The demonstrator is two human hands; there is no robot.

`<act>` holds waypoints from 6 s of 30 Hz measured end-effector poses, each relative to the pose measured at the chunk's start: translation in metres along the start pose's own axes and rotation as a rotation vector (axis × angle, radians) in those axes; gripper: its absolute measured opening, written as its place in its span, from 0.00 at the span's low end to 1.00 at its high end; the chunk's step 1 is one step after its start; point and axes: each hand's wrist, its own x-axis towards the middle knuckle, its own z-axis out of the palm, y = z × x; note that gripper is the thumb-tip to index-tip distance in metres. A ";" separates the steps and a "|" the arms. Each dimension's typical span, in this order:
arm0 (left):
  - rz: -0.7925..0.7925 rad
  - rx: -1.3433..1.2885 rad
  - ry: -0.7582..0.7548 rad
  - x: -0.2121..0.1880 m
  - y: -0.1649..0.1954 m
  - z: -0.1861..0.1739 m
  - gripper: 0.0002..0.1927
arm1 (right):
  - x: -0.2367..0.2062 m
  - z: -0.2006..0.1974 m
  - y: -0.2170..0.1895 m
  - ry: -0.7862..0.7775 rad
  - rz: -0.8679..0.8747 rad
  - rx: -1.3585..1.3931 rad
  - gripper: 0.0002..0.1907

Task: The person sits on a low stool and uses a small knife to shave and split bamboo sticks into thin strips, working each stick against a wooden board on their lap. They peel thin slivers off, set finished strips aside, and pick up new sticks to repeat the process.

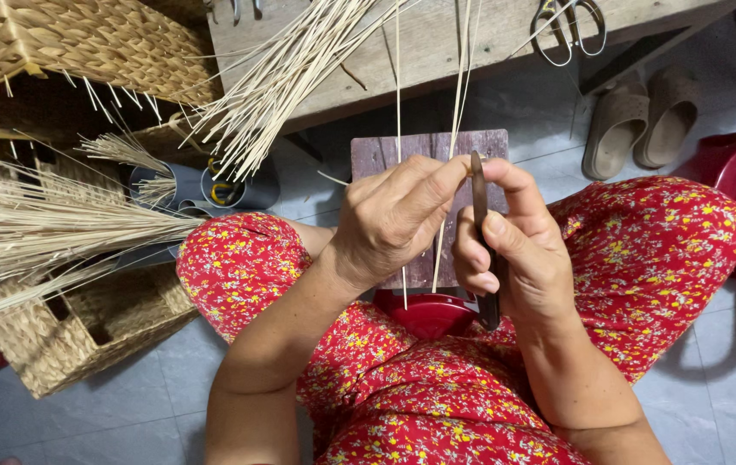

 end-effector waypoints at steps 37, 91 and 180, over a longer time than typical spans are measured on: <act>-0.085 -0.107 -0.087 0.008 0.002 -0.017 0.10 | 0.007 -0.014 0.002 -0.077 0.106 -0.004 0.20; -0.814 -1.170 -0.545 -0.018 0.010 -0.021 0.14 | -0.017 -0.006 -0.028 0.010 -0.104 -0.723 0.28; -1.246 -0.412 -0.665 -0.201 -0.023 -0.128 0.14 | 0.010 -0.145 -0.097 0.405 -0.738 -0.255 0.13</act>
